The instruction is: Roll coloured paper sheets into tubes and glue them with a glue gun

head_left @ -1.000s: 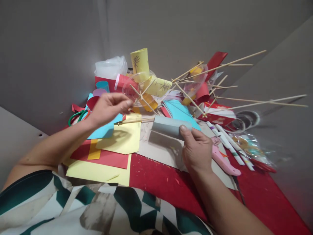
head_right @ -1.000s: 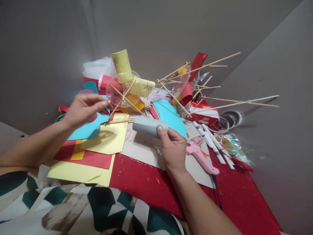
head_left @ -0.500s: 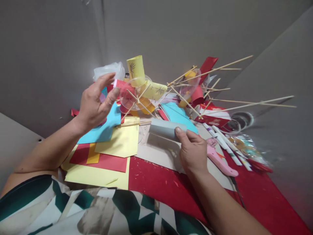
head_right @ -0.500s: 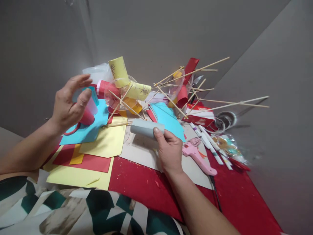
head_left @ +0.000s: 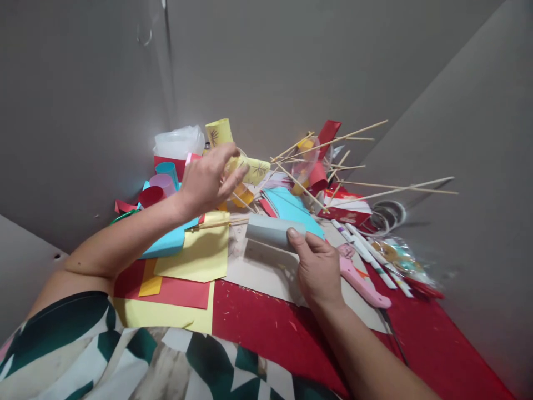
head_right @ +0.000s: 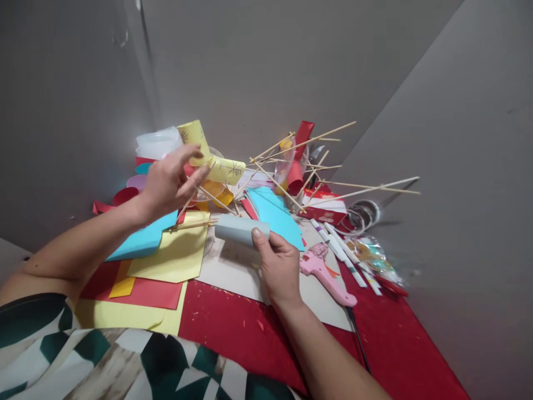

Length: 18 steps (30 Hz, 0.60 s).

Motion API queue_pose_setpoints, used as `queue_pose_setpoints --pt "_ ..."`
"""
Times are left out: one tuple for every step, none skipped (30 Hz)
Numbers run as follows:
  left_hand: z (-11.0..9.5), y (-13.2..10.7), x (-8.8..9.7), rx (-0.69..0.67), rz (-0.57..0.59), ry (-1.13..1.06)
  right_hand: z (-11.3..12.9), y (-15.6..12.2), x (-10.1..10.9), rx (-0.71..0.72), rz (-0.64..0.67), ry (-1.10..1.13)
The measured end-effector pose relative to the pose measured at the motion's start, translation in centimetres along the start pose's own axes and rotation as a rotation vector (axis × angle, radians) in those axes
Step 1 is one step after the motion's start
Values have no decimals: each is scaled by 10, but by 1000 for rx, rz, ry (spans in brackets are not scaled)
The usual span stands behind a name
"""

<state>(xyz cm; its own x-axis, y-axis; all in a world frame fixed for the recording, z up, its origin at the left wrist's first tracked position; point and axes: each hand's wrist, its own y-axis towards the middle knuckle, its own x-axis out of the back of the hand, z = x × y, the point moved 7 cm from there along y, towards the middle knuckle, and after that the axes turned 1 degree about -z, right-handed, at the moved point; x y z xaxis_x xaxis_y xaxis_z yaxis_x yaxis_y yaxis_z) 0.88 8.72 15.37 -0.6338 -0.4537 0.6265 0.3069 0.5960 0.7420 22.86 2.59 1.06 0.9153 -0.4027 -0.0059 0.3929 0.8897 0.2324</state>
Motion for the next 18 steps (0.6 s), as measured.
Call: queue_pose_setpoints --pt "-8 -9 -3 -16 35 -96 0 0 1 0 -5 2" --pt "-13 -18 -6 -3 66 -190 1 0 2 6 -13 8" --pt "-17 -28 -13 39 124 -285 2 0 3 18 -28 17" --pt "-18 -38 -20 95 166 -393 3 0 4 33 -45 23" --pt "-17 -47 -26 165 174 -507 5 -1 6 50 -65 23" --pt "-14 -55 -33 260 174 -618 7 -1 7 68 -84 16" --pt "-9 -63 -41 370 174 -739 8 -1 9 84 -105 7" --pt "-4 -70 -51 485 181 -863 9 -2 10 95 -121 -2" --pt "-1 -77 -63 597 215 -970 10 -2 10 101 -131 -4" --pt "0 -83 -75 693 266 -1062 10 -2 10 103 -136 4" --pt "-1 -89 -85 768 317 -1146 9 -2 9 99 -132 20" --pt "-3 -94 -94 819 368 -1216 8 -1 8 90 -119 35" --pt "-6 -98 -101 846 411 -1273 7 -1 6 78 -101 46" --pt "-10 -102 -107 855 448 -1318 5 -1 4 65 -79 50" --pt "-13 -105 -112 852 481 -1352 4 0 2 53 -56 49" --pt "-15 -109 -115 846 508 -1377 3 0 -1 43 -29 44" --pt "-16 -112 -119 844 529 -1393 2 0 -3 36 -5 37" --pt "-16 -115 -122 848 543 -1407 1 0 -5 31 19 30"
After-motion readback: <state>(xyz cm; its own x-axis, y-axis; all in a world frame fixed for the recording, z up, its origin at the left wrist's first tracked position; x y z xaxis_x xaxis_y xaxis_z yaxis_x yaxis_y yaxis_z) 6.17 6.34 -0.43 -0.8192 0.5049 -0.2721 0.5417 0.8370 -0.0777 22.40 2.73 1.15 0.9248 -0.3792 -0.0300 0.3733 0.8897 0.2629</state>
